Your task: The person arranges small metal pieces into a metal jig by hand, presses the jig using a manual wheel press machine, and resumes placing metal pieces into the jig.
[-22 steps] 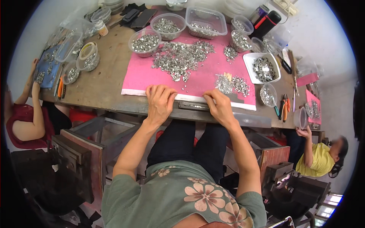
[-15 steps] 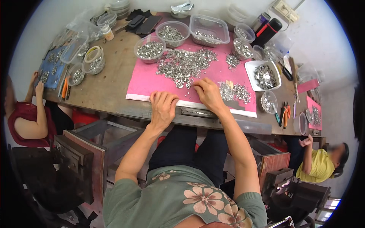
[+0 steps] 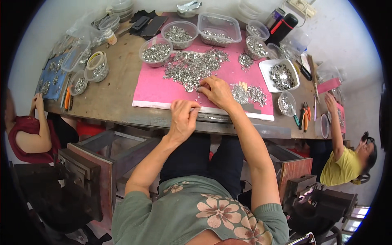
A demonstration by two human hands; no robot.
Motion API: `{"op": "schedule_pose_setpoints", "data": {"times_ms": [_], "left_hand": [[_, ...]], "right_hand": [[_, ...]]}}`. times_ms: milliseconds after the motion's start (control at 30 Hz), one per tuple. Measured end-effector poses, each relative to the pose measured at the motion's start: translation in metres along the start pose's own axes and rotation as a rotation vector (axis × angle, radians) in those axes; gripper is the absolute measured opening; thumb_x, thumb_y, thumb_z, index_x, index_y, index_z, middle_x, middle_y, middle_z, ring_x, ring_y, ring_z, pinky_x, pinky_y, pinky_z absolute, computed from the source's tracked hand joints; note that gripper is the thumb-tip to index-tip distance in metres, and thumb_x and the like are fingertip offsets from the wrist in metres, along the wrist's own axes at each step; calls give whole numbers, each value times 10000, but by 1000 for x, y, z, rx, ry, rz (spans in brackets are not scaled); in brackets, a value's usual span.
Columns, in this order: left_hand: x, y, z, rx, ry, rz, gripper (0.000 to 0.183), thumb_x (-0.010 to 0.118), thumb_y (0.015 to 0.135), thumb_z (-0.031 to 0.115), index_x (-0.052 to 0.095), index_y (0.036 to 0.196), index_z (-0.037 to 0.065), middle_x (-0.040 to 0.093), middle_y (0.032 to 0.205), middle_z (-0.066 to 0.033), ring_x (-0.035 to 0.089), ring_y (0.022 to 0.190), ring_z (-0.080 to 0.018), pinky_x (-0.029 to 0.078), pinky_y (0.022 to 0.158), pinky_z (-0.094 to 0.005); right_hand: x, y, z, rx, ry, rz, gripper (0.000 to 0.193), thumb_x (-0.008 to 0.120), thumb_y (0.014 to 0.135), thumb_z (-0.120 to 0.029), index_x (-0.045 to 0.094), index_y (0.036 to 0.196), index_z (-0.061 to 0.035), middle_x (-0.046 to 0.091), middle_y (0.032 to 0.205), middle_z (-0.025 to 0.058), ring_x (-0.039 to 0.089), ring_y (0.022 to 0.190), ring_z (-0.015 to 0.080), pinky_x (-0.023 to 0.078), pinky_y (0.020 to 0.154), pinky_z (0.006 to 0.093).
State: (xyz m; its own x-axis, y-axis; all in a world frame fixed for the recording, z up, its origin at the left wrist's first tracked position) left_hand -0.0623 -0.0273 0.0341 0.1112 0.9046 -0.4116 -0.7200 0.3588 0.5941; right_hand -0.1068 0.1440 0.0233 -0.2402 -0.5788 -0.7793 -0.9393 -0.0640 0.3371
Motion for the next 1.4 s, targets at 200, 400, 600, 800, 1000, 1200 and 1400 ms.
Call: {"op": "schedule_pose_setpoints", "data": {"times_ms": [200,400,600,800,1000,1200,1400], "left_hand": [[37,-8,20,37,-90,-140,50,660,901,59,631,941,57,628,935,-68,590,924,-275,360,1024,-470],[44,-12,22,108,-5,-161,81,680,875,50,629,937,58,616,946,-78,587,931,-282,376,1029,-490],[42,-10,40,224,119,-143,118,716,840,22,633,922,37,622,920,-103,607,919,-314,433,1012,-517],[37,-21,33,258,164,-168,180,747,865,126,722,1040,97,675,1023,-37,618,958,-236,366,1101,-556],[12,27,-11,104,228,-37,148,687,896,94,727,1038,98,683,929,-59,613,914,-261,371,1002,-503],[18,55,-45,163,353,-82,160,739,852,132,751,1011,128,584,908,-40,562,947,-248,348,1008,-503],[18,54,-51,147,358,-101,90,756,838,151,735,923,135,592,893,-32,559,960,-241,334,1022,-503]], "right_hand": [[2,3,4,57,-7,-21,161,717,860,-177,706,906,-23,688,892,180,678,852,394,529,764,488],[0,0,-1,21,-24,-1,134,697,862,-152,709,899,-24,685,883,184,675,838,404,530,747,495],[-2,-3,1,2,23,31,125,677,865,-121,720,931,-24,688,897,181,677,841,397,539,754,483],[-4,-7,6,-16,135,54,141,664,888,-127,732,978,-43,688,914,171,679,851,392,548,762,466],[-1,-7,-4,-18,-67,5,117,660,893,-117,703,997,-85,628,927,160,639,857,395,500,755,500],[-5,-13,-6,-85,-103,27,108,675,870,-84,705,972,-62,617,905,158,639,831,387,524,729,485],[-11,-19,-5,-44,-34,13,107,706,869,-106,698,955,-43,606,876,164,628,832,371,512,729,478]]}}
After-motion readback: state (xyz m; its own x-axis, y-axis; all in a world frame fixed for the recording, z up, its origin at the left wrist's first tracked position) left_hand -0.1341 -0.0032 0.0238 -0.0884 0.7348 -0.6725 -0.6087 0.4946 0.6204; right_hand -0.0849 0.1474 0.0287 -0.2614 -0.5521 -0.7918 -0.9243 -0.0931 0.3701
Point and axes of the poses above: each hand's wrist, its own y-axis towards the middle knuckle, its own x-axis out of the palm, z = x × y, the point moved 7 cm from there along y, towards the middle knuckle
